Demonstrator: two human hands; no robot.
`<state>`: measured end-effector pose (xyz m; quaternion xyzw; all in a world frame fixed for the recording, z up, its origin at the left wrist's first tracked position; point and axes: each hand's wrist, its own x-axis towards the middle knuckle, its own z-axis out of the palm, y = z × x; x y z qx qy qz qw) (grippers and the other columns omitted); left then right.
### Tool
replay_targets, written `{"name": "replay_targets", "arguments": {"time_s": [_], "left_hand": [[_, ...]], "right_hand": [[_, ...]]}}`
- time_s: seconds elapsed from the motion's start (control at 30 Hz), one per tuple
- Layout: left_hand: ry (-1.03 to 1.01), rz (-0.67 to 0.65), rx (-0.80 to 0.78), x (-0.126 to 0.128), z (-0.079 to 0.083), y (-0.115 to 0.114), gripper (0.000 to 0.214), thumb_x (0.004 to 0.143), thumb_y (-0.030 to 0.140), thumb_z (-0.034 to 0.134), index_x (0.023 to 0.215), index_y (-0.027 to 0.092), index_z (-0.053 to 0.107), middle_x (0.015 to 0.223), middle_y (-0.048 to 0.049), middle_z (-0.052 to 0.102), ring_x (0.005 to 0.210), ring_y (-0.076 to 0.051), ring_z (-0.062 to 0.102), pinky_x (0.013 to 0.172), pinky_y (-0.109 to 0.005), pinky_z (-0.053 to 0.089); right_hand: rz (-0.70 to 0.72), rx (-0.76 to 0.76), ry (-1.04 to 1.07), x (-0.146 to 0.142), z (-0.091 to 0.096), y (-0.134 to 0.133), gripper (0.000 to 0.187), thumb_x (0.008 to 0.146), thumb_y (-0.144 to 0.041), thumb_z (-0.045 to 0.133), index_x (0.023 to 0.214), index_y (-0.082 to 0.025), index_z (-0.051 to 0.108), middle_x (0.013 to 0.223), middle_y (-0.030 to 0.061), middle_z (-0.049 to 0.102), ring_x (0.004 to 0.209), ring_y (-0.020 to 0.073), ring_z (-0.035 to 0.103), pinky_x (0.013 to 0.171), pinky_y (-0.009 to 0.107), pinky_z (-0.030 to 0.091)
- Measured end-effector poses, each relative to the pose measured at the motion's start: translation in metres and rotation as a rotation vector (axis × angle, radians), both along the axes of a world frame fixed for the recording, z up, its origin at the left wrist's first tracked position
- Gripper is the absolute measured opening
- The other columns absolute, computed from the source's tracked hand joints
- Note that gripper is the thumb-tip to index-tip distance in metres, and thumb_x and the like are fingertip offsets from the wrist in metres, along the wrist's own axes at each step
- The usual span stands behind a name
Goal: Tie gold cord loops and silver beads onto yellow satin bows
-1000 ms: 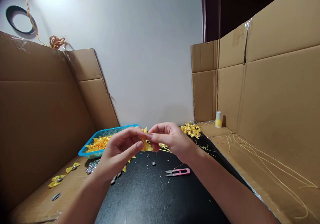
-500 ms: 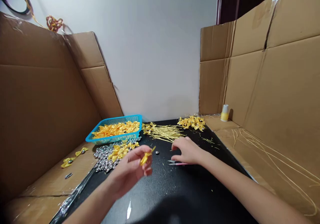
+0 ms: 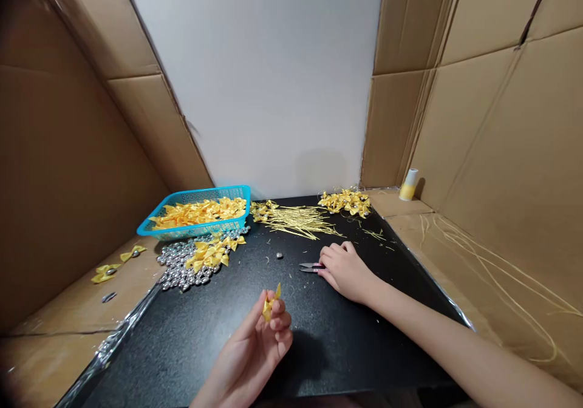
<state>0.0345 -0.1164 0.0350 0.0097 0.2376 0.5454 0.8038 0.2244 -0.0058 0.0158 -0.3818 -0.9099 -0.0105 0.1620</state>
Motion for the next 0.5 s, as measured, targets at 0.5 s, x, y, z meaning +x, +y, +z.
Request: {"name": "replay_targets", "arguments": {"time_s": [0.5], "left_hand": [[0.067, 0.203, -0.053, 0.007, -0.005, 0.005, 0.030, 0.095, 0.011, 0.040, 0.074, 0.006, 0.061, 0.074, -0.0059, 0.058, 0.050, -0.003, 0.048, 0.044, -0.012, 0.043]], "right_hand": [[-0.124, -0.275, 0.192, 0.003, -0.012, 0.006, 0.011, 0.089, -0.030, 0.055, 0.084, -0.021, 0.050, 0.099, 0.0041, 0.056, 0.095, 0.0220, 0.048, 0.085, 0.041, 0.038]]}}
